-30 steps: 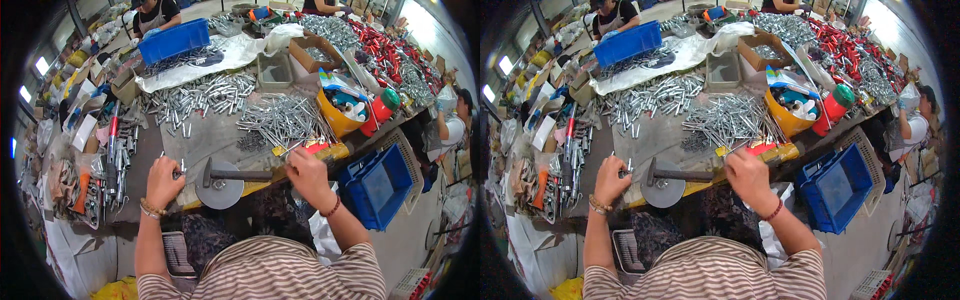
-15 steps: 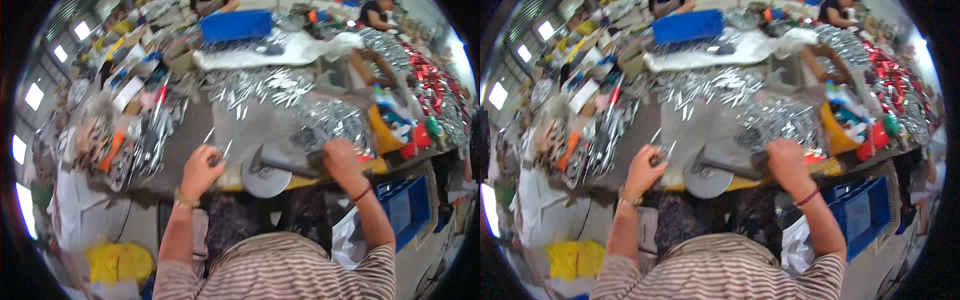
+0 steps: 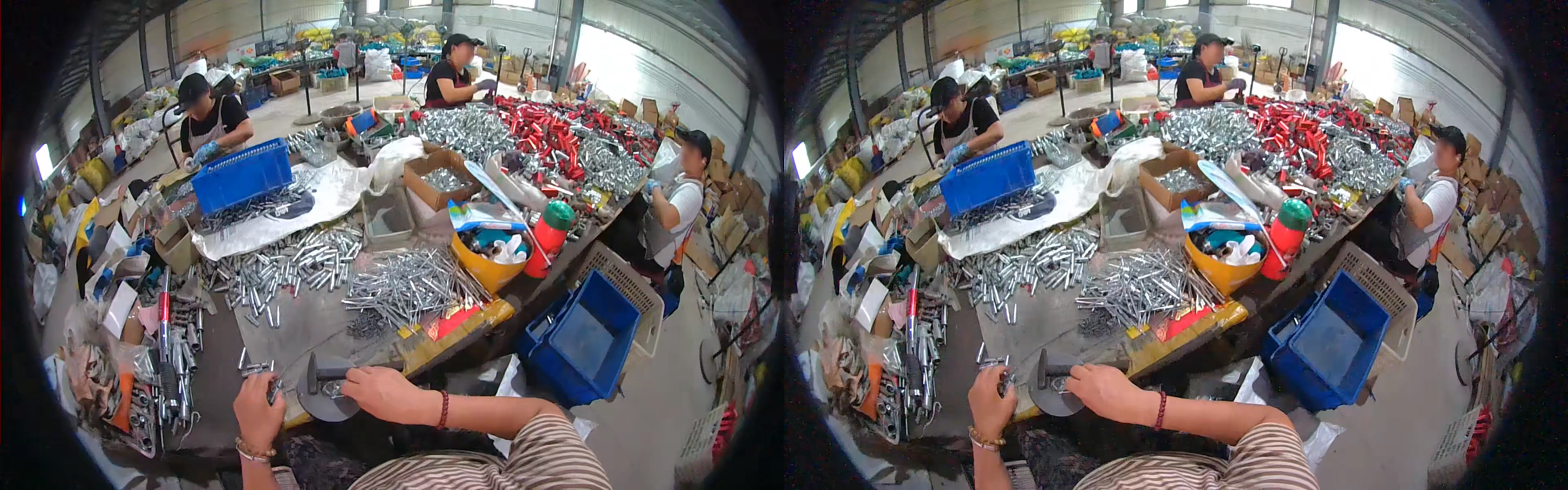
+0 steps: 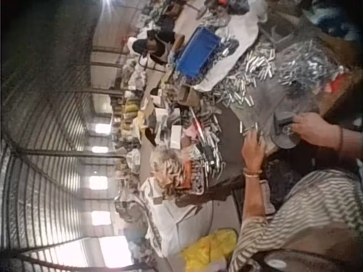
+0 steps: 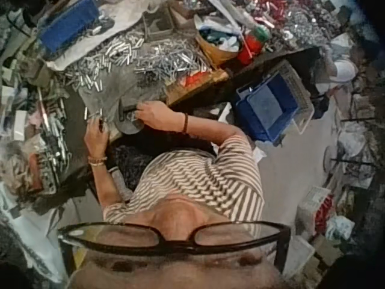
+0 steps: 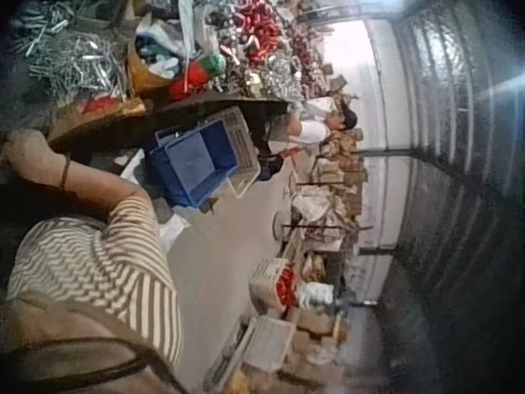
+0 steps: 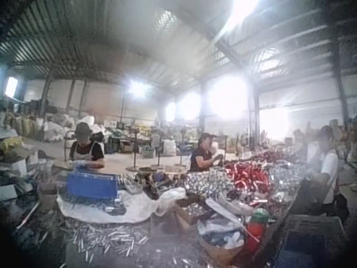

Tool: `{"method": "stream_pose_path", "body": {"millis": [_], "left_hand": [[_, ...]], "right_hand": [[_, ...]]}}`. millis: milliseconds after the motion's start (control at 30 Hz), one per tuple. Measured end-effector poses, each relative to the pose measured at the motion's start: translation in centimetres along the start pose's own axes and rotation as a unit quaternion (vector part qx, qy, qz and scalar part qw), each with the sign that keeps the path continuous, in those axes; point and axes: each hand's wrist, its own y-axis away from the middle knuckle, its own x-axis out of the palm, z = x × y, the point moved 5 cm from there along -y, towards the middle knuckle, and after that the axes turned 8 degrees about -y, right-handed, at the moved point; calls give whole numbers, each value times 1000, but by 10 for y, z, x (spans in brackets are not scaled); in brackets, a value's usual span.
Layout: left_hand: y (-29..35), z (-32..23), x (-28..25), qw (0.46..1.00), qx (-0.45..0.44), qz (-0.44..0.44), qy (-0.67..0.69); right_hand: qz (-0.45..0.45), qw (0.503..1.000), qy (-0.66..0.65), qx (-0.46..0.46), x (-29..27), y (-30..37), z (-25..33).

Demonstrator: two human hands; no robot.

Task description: The person assembles metal components by inserting pins into metal sleeves, hammering them securely on a metal fixture with a small hammer, and placing the completed parts into a tray.

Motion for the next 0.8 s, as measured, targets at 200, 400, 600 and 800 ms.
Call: {"method": "stream_pose_path", "body": {"millis": [200, 400, 600, 800], "left_hand": [[5, 5, -1, 988, -117, -13, 104], [9, 9, 5, 988, -85, 10, 127], [43, 4, 26, 860, -267, 79, 427], [37, -37, 5, 948, -155, 98, 260]], "right_hand": [[-24, 1000, -7, -5, 2, 1, -3], [-25, 999, 0, -29, 3, -1, 4], [-30, 999, -2, -38, 9, -3, 7], [19, 999, 41, -9, 5, 0, -4]]}}
